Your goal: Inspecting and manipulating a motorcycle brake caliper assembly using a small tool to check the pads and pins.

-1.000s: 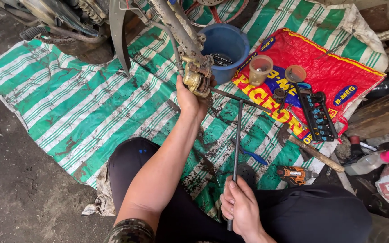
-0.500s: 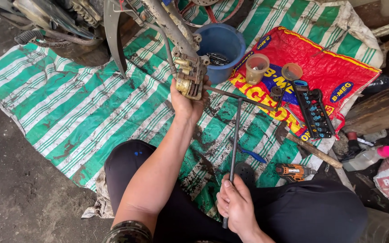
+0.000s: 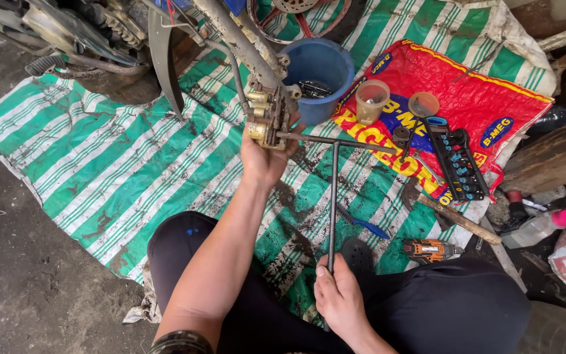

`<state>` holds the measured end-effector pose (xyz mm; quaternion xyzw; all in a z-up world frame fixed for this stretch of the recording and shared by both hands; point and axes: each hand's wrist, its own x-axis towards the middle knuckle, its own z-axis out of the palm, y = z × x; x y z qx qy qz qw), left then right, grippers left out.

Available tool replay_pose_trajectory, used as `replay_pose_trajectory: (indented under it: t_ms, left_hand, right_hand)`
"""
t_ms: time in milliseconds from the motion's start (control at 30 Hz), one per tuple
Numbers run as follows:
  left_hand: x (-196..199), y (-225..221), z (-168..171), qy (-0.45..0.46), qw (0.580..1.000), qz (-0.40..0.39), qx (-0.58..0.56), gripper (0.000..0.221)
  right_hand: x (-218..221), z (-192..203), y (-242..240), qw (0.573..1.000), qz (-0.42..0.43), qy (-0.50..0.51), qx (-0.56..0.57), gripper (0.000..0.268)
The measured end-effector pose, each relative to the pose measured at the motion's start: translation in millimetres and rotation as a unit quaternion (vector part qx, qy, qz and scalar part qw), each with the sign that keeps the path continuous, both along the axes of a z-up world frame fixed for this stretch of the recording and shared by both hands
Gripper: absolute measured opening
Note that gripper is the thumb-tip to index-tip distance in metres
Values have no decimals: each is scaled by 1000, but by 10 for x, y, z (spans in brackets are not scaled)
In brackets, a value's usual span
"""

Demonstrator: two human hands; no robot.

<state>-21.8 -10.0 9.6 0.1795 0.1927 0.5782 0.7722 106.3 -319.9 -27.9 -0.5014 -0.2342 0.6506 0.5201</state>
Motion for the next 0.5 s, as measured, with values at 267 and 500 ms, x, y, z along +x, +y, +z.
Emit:
replay_pose_trajectory:
  t_ms: [267,500]
  left_hand:
    - [-280,229,-543,148,983,72,-76,45]
    - [-316,216,-467,583,797,159,-10,99]
  right_hand:
    - [-132,-42,130,1000,-24,9,-16,5]
    - [-189,-127,294,990,-76,66,-97,17]
